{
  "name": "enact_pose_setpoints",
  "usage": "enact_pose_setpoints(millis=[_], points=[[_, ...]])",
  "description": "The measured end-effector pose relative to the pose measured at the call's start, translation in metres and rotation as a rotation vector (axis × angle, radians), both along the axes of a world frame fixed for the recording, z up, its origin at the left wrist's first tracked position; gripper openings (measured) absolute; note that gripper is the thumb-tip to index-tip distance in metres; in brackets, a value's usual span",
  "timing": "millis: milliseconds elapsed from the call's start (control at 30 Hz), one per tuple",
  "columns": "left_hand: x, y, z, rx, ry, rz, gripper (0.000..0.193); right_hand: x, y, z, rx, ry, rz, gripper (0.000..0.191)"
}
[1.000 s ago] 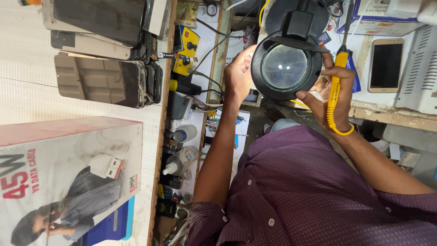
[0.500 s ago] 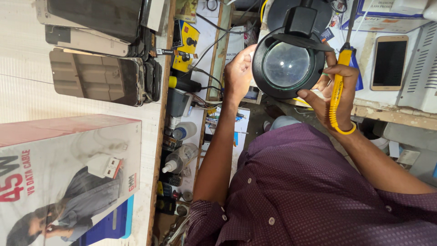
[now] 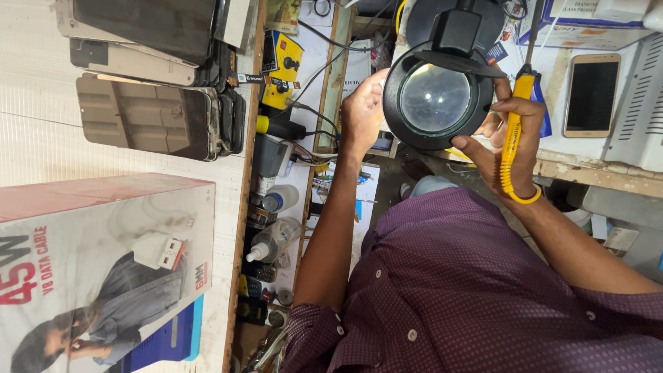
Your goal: The person solders a small green circuit board on a cluttered workbench using a yellow soldering iron, holding the board steady with one hand while applying the iron to its components. They lift the board to view it under a magnifying lamp, reposition it on the bench, and continue soldering and handling small parts.
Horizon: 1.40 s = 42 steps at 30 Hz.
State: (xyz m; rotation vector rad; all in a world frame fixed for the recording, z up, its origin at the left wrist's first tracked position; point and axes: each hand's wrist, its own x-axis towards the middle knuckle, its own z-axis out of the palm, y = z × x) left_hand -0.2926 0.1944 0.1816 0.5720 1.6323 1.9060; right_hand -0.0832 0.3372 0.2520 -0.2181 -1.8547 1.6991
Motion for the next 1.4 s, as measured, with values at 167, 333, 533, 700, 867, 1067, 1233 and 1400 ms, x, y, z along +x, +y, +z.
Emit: enact_pose_setpoints(millis=[167, 333, 533, 700, 867, 1067, 1233, 1400], points=[[0.000, 0.000, -0.004, 0.021, 0.012, -0.002, 0.041, -0.003, -0.002, 0.000, -0.027, 0.061, 0.011, 0.063], [0.001, 0.001, -0.006, 0.011, 0.016, 0.003, 0.041, -0.001, -0.003, 0.001, -0.056, 0.055, 0.020, 0.062], [0.003, 0.004, -0.007, 0.063, -0.015, -0.002, 0.042, 0.003, 0.000, -0.001, 0.012, -0.025, -0.022, 0.063], [0.003, 0.003, -0.007, 0.064, 0.008, -0.004, 0.042, 0.001, 0.001, -0.002, 0.022, -0.018, -0.015, 0.064], [0.003, 0.004, -0.011, 0.057, -0.010, 0.008, 0.042, 0.000, 0.001, -0.001, 0.022, 0.003, -0.010, 0.064], [0.004, 0.004, -0.011, 0.071, -0.013, 0.004, 0.040, 0.001, 0.002, 0.000, 0.078, -0.070, -0.044, 0.069], [0.006, 0.003, -0.006, 0.018, -0.010, 0.011, 0.040, -0.001, -0.001, -0.003, -0.017, 0.045, 0.005, 0.065], [0.008, 0.001, -0.001, 0.030, -0.021, 0.020, 0.038, -0.002, -0.002, -0.005, -0.025, 0.038, 0.001, 0.066]])
